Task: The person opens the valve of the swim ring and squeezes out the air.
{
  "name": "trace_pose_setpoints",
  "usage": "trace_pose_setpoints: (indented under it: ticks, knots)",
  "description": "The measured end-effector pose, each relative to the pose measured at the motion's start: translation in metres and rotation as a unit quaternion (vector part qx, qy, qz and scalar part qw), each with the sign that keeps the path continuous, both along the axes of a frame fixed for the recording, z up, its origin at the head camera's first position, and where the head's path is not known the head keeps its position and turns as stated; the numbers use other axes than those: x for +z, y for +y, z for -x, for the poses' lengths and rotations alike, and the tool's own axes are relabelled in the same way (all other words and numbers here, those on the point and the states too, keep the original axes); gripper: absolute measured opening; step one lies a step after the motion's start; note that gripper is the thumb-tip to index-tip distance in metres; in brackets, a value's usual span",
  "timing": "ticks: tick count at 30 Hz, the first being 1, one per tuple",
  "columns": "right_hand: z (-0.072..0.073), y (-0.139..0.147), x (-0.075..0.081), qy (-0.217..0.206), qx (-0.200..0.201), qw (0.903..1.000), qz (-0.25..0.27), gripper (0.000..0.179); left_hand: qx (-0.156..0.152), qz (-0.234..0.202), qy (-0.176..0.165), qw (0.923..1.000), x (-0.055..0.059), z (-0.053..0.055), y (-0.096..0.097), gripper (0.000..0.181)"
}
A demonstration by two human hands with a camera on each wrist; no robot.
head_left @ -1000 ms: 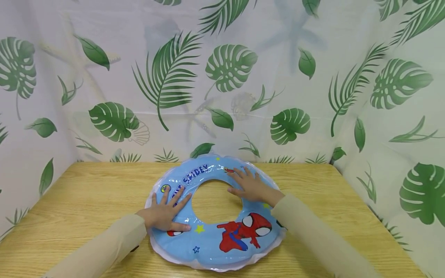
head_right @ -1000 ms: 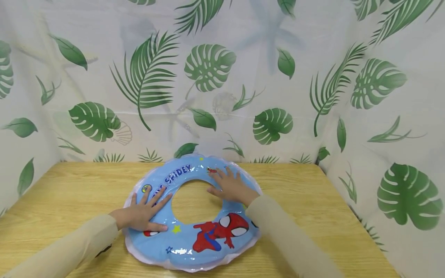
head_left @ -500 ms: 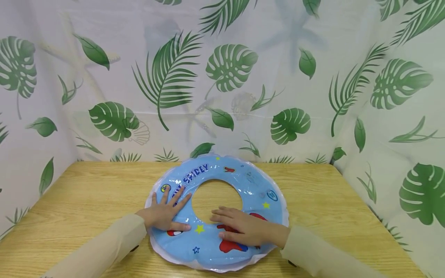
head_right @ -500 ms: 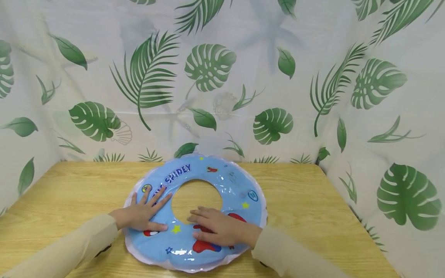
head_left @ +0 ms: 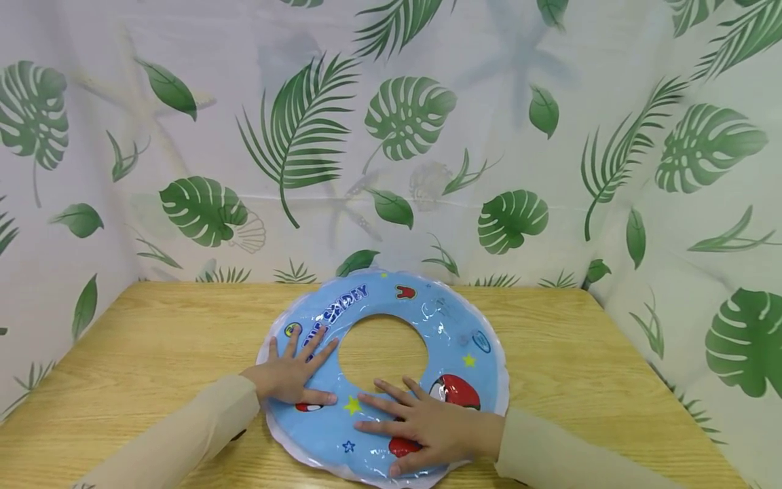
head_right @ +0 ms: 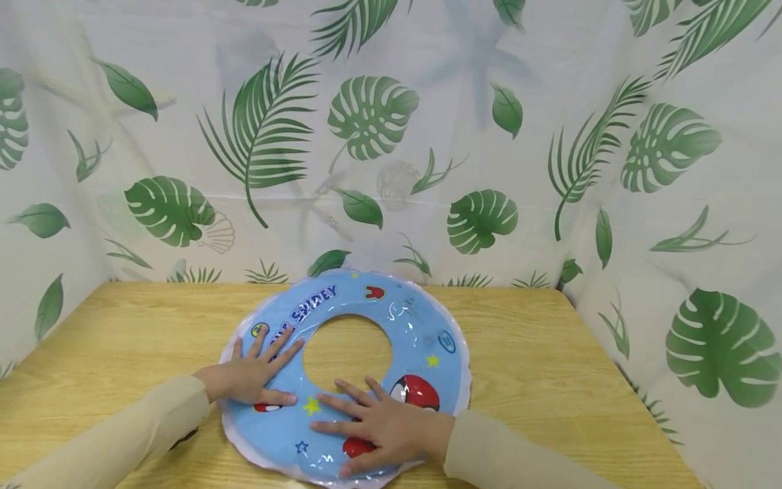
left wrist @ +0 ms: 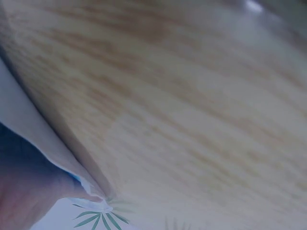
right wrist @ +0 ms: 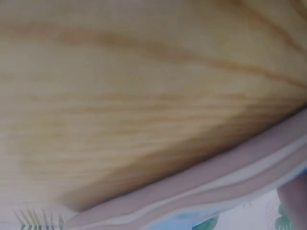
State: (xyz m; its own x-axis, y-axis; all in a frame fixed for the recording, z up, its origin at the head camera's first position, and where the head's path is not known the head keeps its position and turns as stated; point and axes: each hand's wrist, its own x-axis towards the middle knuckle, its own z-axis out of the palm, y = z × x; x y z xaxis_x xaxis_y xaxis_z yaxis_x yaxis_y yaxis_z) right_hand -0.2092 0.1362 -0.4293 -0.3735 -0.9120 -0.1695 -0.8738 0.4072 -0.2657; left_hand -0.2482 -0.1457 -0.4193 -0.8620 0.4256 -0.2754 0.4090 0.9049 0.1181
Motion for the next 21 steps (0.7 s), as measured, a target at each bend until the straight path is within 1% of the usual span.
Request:
trace_pose_setpoints:
  ticks: [5,10,15,19,21]
  knots:
    - [-0.0015,-0.0013,-0.0044,0.035,0.011,0.9987,-0.035,0.065,0.002,0.005,-0.005,1.0000,0.0007,0.0002,-0.0004,0.095]
    - [-0.0014,-0.0022,-0.0061,0.061,0.012,0.9971,-0.043,0.066,0.003,0.004,-0.010,0.9999,0.0029,-0.0006,-0.0008,0.095]
    - [-0.0013,-0.0023,-0.0072,0.054,0.009,0.9977,-0.041,0.066,0.003,0.001,-0.014,0.9999,0.0032,-0.0006,-0.0010,0.096]
    - [-0.0015,-0.0007,-0.0057,0.041,-0.004,0.9984,-0.038,0.066,0.003,-0.002,-0.013,0.9999,0.0029,0.0000,-0.0004,0.096]
    - [-0.0015,0.0024,-0.0045,0.044,-0.010,0.9984,-0.035,0.066,0.003,-0.003,-0.012,0.9999,0.0026,0.0003,-0.0001,0.096]
